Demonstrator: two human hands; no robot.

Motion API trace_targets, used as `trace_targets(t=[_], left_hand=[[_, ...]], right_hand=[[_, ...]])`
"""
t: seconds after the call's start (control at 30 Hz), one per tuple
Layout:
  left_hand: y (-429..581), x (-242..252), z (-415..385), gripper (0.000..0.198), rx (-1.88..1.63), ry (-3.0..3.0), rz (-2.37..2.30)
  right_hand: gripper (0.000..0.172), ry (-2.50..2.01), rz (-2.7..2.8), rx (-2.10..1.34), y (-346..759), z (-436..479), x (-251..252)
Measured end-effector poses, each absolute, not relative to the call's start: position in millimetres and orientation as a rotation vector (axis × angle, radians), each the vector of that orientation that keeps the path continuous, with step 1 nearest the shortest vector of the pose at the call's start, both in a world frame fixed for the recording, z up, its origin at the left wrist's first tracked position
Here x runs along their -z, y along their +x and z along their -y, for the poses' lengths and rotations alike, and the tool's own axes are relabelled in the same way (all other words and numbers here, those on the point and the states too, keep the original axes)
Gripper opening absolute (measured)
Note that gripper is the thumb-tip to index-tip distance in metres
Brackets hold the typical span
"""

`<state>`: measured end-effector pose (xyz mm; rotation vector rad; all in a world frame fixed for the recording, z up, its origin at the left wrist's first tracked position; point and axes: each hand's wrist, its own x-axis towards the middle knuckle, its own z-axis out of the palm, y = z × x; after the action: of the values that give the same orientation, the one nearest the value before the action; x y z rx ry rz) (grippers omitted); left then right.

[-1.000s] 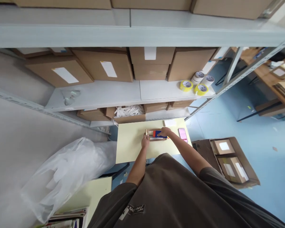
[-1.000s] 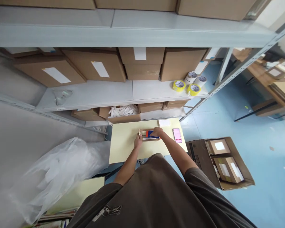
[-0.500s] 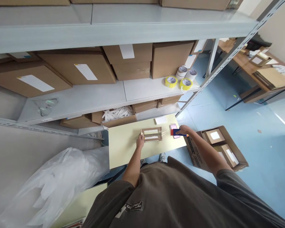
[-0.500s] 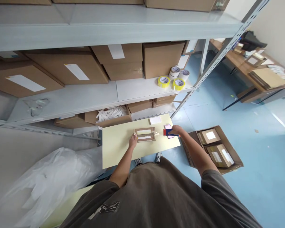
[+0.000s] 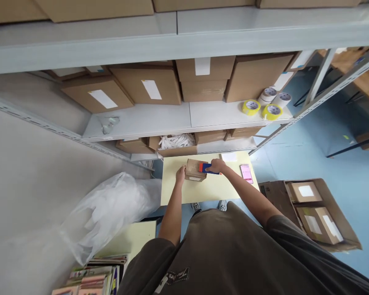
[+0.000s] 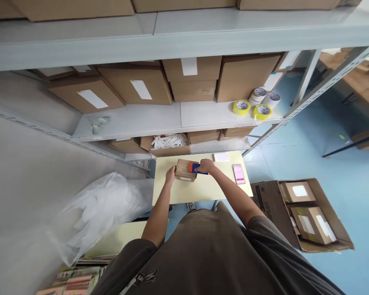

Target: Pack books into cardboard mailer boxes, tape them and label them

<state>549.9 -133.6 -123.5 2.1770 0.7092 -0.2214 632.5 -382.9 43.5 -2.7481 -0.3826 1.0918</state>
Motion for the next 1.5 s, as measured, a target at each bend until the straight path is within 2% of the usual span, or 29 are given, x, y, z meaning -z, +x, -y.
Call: trace_targets(t=[0.17,0.3,0.5,0.63,0.73,0.93,1.13,1.33,1.5], left_hand=[[555.2,98.4,145.6,0.057,0.291,2.161,-0.725],[555.4,97.3,175.0,0.058,0.349,2.224,-0.777],[549.7,111.3,224.3,0.058,0.283,2.272,-0.835],[552.9,113.3,235.7,0.054,0.262,2.290,-0.809],[556.3,111.0,239.5,0.052,0.260,2.294,-0.777],[556.3,108.2,244.2,0.052,0.274,2.287,-0.787],[556.9,112.3,243.9,0.052,0.300,2.267,-0.799],[558.2,119.1,241.0,0.051,0.297,2.246,-0.791],[559.2,120.0,240.0,0.050,0.307,2.233,-0.797]], right_hand=[[0.056,-2.735,0.499,-1.136,628.0,333.2,-56.4],[0.056,-2.787,0.491,-1.102,633.8,345.1,-51.5],[0.061,-2.785,0.365,-1.105,640.6,446.5,-26.9],[0.056,-2.821,0.100,-1.082,637.7,529.5,-17.2],[0.058,-2.823,-0.030,-1.056,636.5,555.2,-12.1],[0.049,-2.834,-0.005,-1.097,628.6,503.0,10.1],[0.043,-2.828,-0.027,-1.124,587.8,455.3,56.6],[0.053,-2.811,-0.299,-1.033,561.7,485.9,98.2],[0.055,-2.764,-0.294,-1.143,561.6,489.1,102.9]])
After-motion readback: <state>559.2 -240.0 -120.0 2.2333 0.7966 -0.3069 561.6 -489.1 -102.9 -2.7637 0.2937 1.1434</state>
